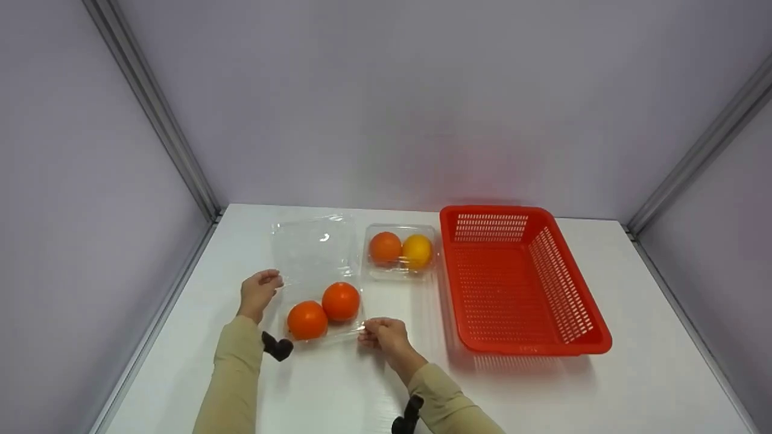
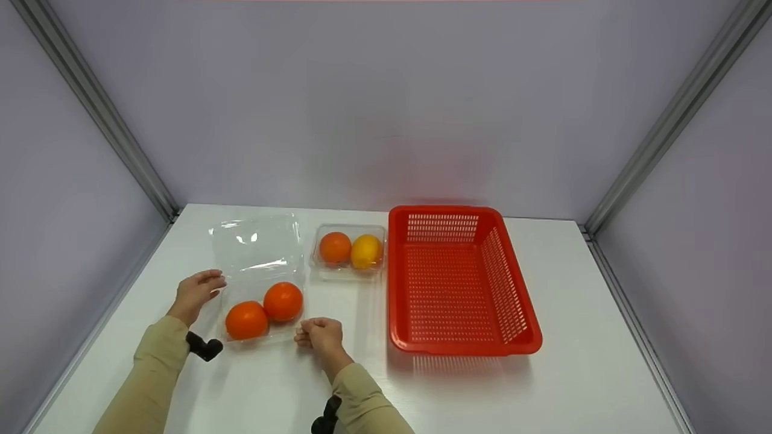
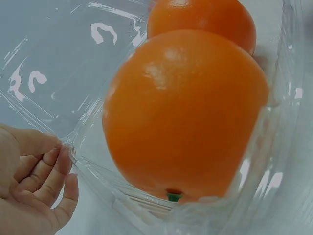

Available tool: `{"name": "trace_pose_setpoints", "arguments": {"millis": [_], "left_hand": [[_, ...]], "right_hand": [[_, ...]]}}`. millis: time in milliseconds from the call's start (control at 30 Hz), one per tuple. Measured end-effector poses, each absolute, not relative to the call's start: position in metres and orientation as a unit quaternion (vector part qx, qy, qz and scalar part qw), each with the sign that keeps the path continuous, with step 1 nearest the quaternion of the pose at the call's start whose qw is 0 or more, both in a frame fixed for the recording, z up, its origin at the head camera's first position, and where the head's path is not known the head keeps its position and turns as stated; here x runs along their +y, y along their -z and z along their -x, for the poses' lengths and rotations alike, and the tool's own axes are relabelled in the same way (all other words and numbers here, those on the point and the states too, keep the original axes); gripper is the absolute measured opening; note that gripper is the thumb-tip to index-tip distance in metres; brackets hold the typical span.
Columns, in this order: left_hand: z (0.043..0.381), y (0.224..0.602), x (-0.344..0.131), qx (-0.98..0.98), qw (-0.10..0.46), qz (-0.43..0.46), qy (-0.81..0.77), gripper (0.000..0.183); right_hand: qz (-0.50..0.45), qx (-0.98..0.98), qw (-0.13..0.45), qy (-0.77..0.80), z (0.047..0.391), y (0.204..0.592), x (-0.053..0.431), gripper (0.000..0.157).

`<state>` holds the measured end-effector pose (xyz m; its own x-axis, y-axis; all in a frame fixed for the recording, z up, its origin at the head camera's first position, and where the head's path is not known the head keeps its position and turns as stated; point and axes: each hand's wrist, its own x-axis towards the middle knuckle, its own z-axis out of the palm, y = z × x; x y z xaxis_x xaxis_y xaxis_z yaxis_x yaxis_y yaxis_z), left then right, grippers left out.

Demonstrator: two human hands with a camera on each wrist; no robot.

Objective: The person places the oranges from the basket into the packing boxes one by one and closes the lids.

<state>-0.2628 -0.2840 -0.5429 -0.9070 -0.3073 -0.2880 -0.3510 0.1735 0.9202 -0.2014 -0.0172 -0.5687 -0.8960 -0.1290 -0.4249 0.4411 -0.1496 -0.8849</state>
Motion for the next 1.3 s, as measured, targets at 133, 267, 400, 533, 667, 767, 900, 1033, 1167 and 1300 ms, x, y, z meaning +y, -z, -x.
{"name": "trace_pose_setpoints", "arguments": {"millis": [133,267,400,533,667,767,900,1033,1167,1300], "left_hand": [[0.260,0.544,-0.284,0.770,0.024,0.206,-0.604,0.039],[0.258,0.544,-0.285,0.776,0.028,0.197,-0.598,0.038],[0.257,0.544,-0.285,0.784,0.031,0.188,-0.591,0.037],[0.255,0.544,-0.286,0.795,0.035,0.177,-0.579,0.038],[0.254,0.544,-0.284,0.802,0.039,0.165,-0.573,0.039],[0.253,0.544,-0.282,0.805,0.034,0.158,-0.571,0.037],[0.251,0.543,-0.280,0.810,0.025,0.149,-0.567,0.034],[0.249,0.542,-0.278,0.805,0.028,0.145,-0.574,0.032],[0.247,0.543,-0.278,0.795,0.035,0.147,-0.588,0.034],[0.247,0.543,-0.277,0.782,0.038,0.157,-0.603,0.040]], "right_hand": [[-0.125,0.625,0.195,0.745,0.201,0.567,-0.014,0.028],[-0.131,0.626,0.195,0.744,0.198,0.552,-0.011,0.029],[-0.142,0.626,0.193,0.742,0.203,0.559,-0.010,0.027],[-0.148,0.626,0.191,0.741,0.207,0.570,-0.010,0.025],[-0.150,0.622,0.186,0.745,0.205,0.568,-0.008,0.025],[-0.149,0.617,0.181,0.751,0.203,0.567,-0.007,0.026],[-0.149,0.605,0.178,0.761,0.202,0.566,-0.006,0.026],[-0.151,0.602,0.178,0.763,0.202,0.565,-0.003,0.026],[-0.148,0.606,0.179,0.761,0.203,0.566,0.000,0.028],[-0.147,0.606,0.178,0.761,0.203,0.567,0.001,0.027]]}}
